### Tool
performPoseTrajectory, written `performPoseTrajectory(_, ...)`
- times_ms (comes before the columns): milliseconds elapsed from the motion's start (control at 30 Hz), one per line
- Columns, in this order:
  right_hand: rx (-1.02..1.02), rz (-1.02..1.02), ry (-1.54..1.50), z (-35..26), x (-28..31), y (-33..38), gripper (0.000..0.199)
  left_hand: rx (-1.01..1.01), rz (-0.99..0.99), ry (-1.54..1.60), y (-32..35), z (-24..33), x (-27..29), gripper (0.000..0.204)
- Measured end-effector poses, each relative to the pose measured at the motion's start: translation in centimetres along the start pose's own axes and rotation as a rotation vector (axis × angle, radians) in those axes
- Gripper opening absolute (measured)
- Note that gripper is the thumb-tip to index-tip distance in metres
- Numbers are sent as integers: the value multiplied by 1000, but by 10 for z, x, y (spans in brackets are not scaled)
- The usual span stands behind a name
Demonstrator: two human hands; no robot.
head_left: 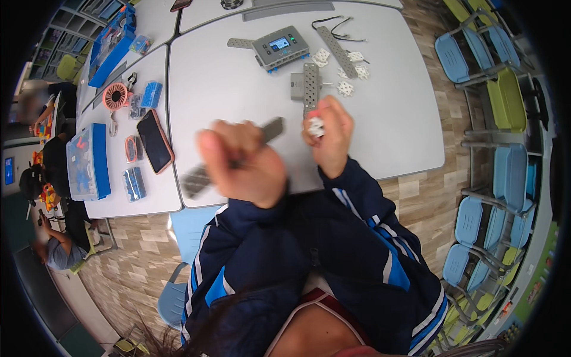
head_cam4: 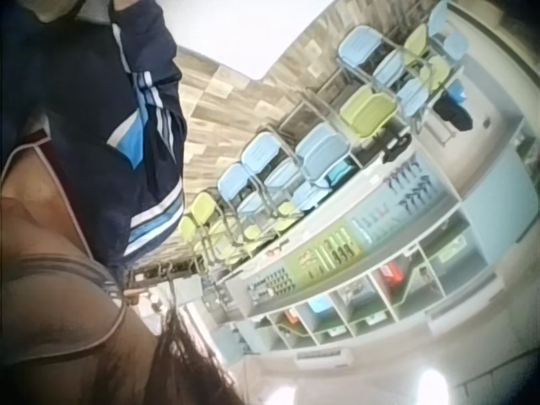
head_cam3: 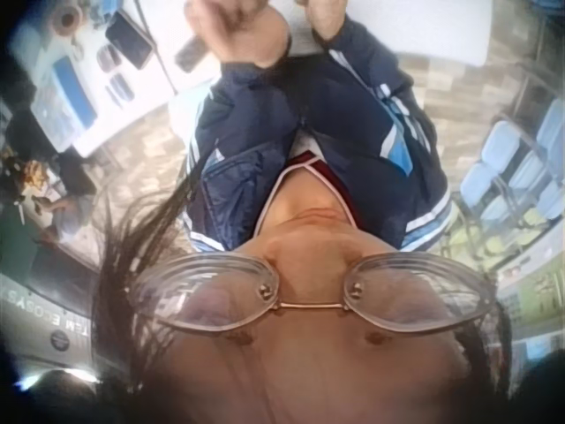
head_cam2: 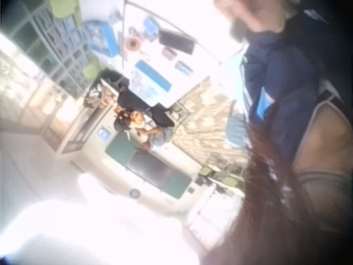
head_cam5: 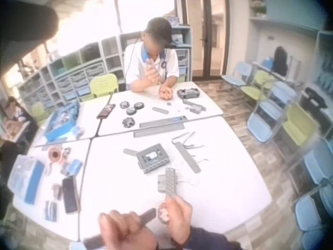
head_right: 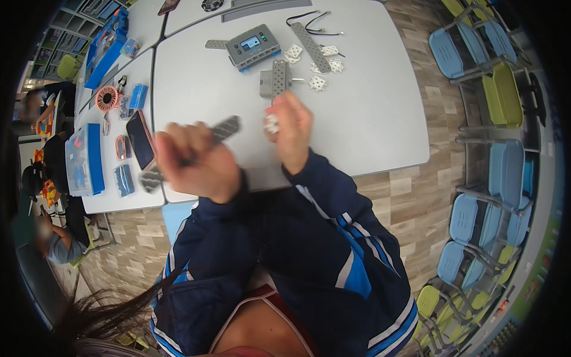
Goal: The person assembles a mechanical structure using gray and white plastic beams, connectors, and a small motor. They repeatedly connect and disconnect components, test fitments, and adjust the assembly on a white table.
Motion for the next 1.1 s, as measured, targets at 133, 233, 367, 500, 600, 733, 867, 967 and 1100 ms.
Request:
performPoseTrajectory(133, 55, 77, 133, -32, 48, -9, 26, 63, -4, 43, -28, 12, 19, 32)
performPoseTrajectory(233, 234, 171, 948, -64, 74, -29, 26, 232, 54, 289, -39, -8, 38, 30)
performPoseTrajectory(367, 92, 125, 1307, -58, 94, -41, 34, 416, 170, 460, -39, -39, 50, 17)
performPoseTrajectory(500, 21, 47, 1334, -44, 99, -39, 41, 580, 82, 482, -29, -65, 48, 21)
performPoseTrajectory(600, 107, 13, 1430, -57, 72, -29, 46, 652, 99, 244, -19, -75, 32, 51)
performPoseTrajectory(733, 158, -168, 1108, -74, 34, -19, 47, 687, -132, 69, -7, -96, 5, 56)
performPoseTrajectory(867, 35, -299, 838, -69, 22, -26, 45, 710, -388, -76, -5, -117, -14, 60)
performPoseTrajectory(967, 157, -182, 959, -88, 54, -60, 39, 760, -403, -260, -15, -121, -2, 69)
performPoseTrajectory(1100, 244, 240, 1389, -125, 144, -121, 34, 612, -582, -780, -33, -102, 34, 55)
Point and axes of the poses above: each hand's wrist, its own y-axis away from the middle knuckle, its own x-axis out of the back of the hand, z = x × y, the point moved 6 cm from there along -y, towards the middle knuckle, and after that the axes turned 15 degrees about -z, right-handed, at the moved point
